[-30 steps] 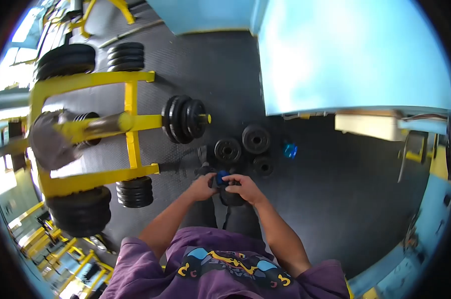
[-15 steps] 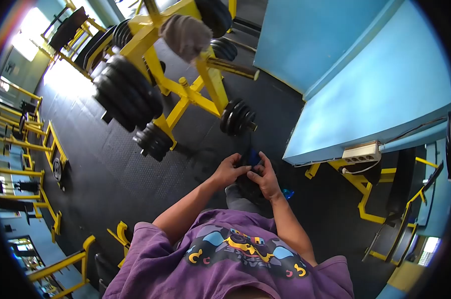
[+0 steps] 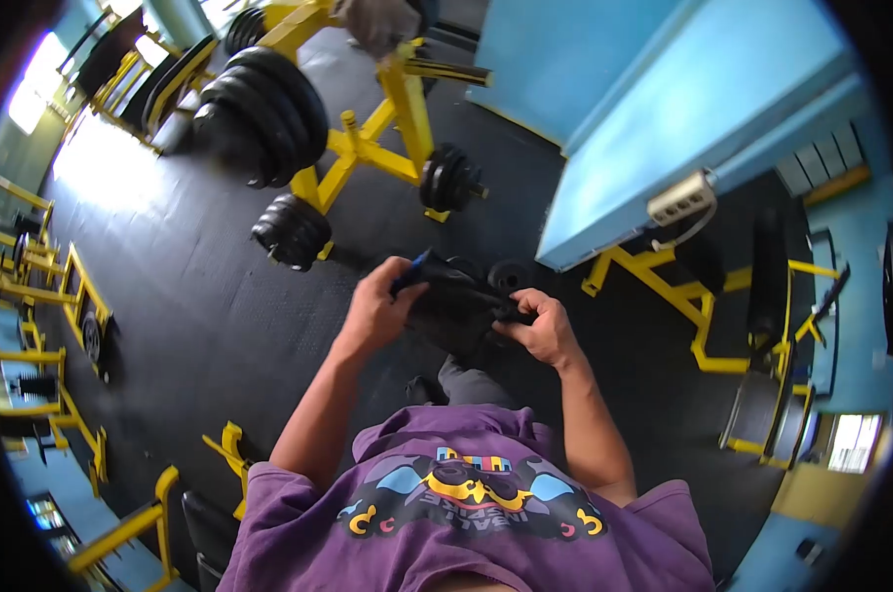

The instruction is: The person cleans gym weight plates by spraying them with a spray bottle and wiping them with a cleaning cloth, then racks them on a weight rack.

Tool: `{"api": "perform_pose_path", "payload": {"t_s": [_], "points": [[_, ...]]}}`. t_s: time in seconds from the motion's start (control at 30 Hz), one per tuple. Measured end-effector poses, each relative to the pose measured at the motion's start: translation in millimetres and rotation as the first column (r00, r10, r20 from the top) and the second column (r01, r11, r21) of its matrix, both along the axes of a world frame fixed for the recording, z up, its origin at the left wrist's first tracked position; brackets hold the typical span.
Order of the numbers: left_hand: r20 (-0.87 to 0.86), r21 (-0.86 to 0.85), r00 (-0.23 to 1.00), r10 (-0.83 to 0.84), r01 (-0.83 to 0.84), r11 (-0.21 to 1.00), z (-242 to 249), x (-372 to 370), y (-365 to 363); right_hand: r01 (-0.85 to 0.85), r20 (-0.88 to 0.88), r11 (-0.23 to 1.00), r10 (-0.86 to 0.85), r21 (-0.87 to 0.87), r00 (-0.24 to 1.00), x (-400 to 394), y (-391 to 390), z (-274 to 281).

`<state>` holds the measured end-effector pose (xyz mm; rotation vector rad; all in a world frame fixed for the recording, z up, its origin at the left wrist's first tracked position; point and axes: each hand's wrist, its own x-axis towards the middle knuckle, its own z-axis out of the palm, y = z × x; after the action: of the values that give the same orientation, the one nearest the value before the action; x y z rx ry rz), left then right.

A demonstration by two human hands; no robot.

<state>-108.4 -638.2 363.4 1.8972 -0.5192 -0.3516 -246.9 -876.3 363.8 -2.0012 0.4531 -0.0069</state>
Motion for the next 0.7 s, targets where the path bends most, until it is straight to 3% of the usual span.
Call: {"api": "perform_pose_path", "payload": {"t_s": [0.03, 0.1, 0.13, 0.17, 0.2, 0.27, 0.33, 0.37, 0.4, 0.47, 0.57, 0.63, 0.67, 0.7], "points": [[0.049, -0.071, 0.998, -0.037, 0.04, 0.997, 8, -2, 0, -0.083, -0.071, 0.992, 0.077, -0.092, 0.994, -15, 0, 41], [0.104, -0.157, 0.99, -0.096, 0.111, 0.981, 41, -12, -12, -0.336, 0.124, 0.942, 0.336, -0.024, 0.934, -58, -28, 82], [0.272, -0.266, 0.952, -0.14, 0.214, 0.94, 74, -21, -18, -0.442, 0.316, 0.88, 0.376, 0.172, 0.871, -80, -41, 110], [0.431, -0.353, 0.889, -0.157, 0.326, 0.877, 103, -30, -26, -0.555, 0.569, 0.666, 0.231, 0.499, 0.789, -94, -45, 128], [0.437, -0.358, 0.881, -0.18, 0.354, 0.864, 127, -41, -36, -0.612, 0.715, 0.672, 0.172, 0.418, 0.677, -107, -59, 139], [0.657, -0.359, 0.732, -0.179, 0.512, 0.78, 162, -65, -65, -0.674, 0.784, 0.4, -0.3, 0.621, 0.543, -104, -63, 135], [0.785, -0.178, 0.566, -0.253, 0.597, 0.783, 172, -81, -106, -0.13, 0.486, 0.572, -0.53, 0.81, 0.695, -107, -48, 98], [0.75, -0.12, 0.568, -0.338, 0.62, 0.775, 170, -96, -126, 0.135, 0.113, 0.867, -0.214, 0.479, 0.97, -136, -120, 3], [0.71, -0.063, 0.568, -0.416, 0.64, 0.766, 162, -111, -149, 0.151, 0.121, 0.869, -0.232, 0.47, 0.965, -153, -89, -3], [0.657, 0.081, 0.53, -0.537, 0.658, 0.749, 126, -136, -188, 0.195, 0.166, 0.97, -0.219, 0.147, 0.961, -178, -42, -12], [0.544, 0.204, 0.481, -0.688, 0.72, 0.664, 67, -167, -217, 0.271, 0.18, 0.908, -0.223, -0.32, 0.958, -211, -5, -19], [0.18, 0.218, 0.525, -0.832, 0.803, 0.554, 39, -186, -230, 0.287, 0.159, 0.749, -0.24, -0.597, 0.958, -233, -4, -18], [0.124, 0.231, 0.487, -0.864, 0.833, 0.503, 24, -192, -235, 0.268, 0.143, 0.642, -0.241, -0.719, 0.96, -237, -25, -14], [0.042, 0.235, 0.468, -0.882, 0.854, 0.465, 7, -197, -240, 0.283, 0.136, 0.645, -0.269, -0.709, 0.953, -251, -37, -7]]}}
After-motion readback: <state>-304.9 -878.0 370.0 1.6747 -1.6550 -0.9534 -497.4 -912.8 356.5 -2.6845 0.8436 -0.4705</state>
